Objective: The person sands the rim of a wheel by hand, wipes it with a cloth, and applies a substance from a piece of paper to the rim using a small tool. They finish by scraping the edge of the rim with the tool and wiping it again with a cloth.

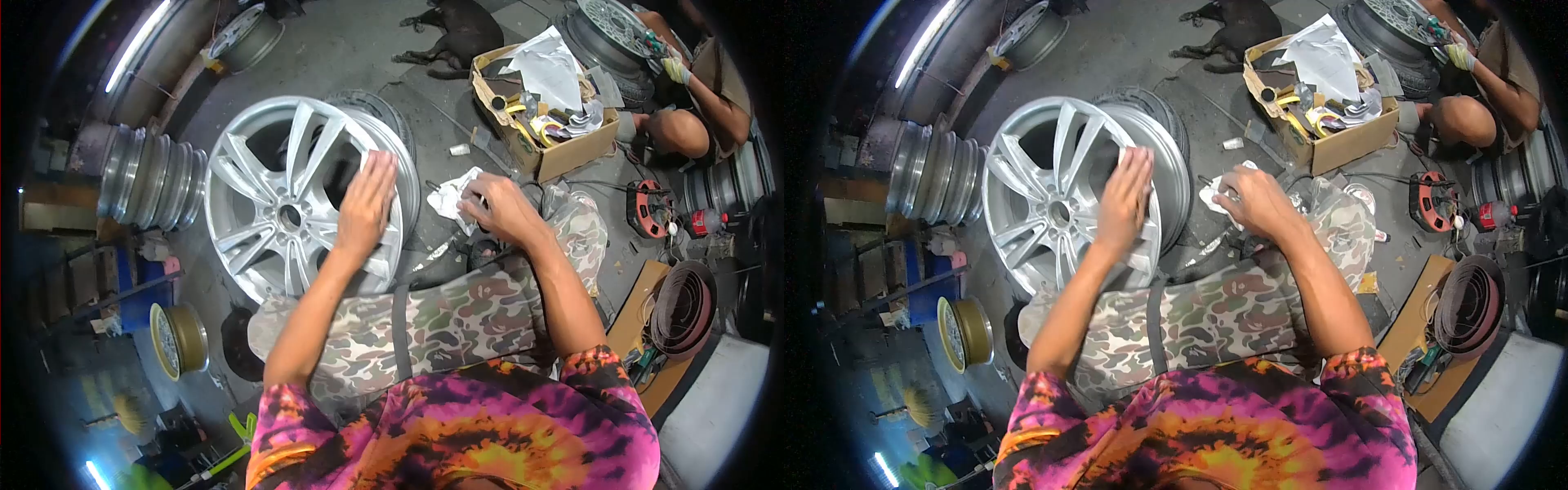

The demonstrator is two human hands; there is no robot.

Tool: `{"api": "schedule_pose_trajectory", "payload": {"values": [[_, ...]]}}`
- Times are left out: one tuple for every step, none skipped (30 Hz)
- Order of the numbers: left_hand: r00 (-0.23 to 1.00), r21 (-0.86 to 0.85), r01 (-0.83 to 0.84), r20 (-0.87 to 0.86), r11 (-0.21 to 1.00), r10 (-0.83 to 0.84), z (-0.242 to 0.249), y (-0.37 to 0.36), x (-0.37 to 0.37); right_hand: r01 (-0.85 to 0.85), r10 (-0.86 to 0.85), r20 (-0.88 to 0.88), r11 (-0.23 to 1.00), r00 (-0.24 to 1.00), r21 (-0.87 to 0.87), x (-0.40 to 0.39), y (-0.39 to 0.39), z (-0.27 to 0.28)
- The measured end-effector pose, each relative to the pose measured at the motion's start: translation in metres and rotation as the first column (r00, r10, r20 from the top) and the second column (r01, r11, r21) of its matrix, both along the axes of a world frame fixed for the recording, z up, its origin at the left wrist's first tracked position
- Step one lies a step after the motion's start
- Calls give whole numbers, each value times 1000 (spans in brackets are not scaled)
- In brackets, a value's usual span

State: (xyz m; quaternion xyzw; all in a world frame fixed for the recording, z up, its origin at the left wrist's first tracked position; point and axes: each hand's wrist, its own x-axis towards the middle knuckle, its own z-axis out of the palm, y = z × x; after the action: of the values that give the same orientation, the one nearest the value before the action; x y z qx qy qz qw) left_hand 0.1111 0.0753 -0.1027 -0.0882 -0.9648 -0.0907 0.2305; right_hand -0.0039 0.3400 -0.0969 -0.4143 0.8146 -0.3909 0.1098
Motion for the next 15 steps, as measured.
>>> {"api": "schedule_pose_trajectory", "payload": {"values": [[1000,-1,20,-9,1000,-20,5,-2,-6,4,-3,-21,1000,1000,29,0,-1,4],[999,-20,-5,-43,1000,4,6,-7,-21,10,-10,-1,1000,1000,30,0,-3,7],[999,-14,-12,-37,1000,12,2,-1,-15,2,-2,4,999,1000,36,3,-2,2],[998,-5,-51,-48,999,51,-2,6,-10,-19,19,-10,1000,1000,-11,3,-2,-3],[995,-1,-77,-63,997,77,-7,9,-8,-27,25,-29,998,999,-65,0,-1,-3],[997,15,-56,-57,998,57,-12,12,1,-23,22,-25,999,999,-32,0,2,-4],[997,12,-52,-52,999,53,-16,6,0,-18,18,-20,999,1000,-36,0,2,-4],[998,-3,-52,-48,999,52,-9,7,-1,-11,11,-18,1000,1000,-1,2,3,-3],[997,-19,-56,-51,998,55,-2,5,-7,-7,8,-23,999,1000,32,1,2,0],[995,-69,-79,-61,994,75,3,2,-20,-8,8,-26,1000,1000,27,1,1,4],[995,-65,-83,-60,994,79,0,6,-17,-11,12,-25,999,1000,32,2,1,1],[991,-37,-118,-70,992,115,-2,12,-14,-24,23,-44,999,999,-20,1,2,-3],[987,-15,-142,-80,990,140,-3,15,-12,-28,23,-65,996,998,-79,0,3,-3],[990,-3,-124,-71,992,124,-3,20,-1,-8,7,-22,999,1000,-52,2,5,1],[991,-10,-118,-69,993,117,-3,14,-3,-2,1,-19,998,1000,-59,1,5,1]]}}
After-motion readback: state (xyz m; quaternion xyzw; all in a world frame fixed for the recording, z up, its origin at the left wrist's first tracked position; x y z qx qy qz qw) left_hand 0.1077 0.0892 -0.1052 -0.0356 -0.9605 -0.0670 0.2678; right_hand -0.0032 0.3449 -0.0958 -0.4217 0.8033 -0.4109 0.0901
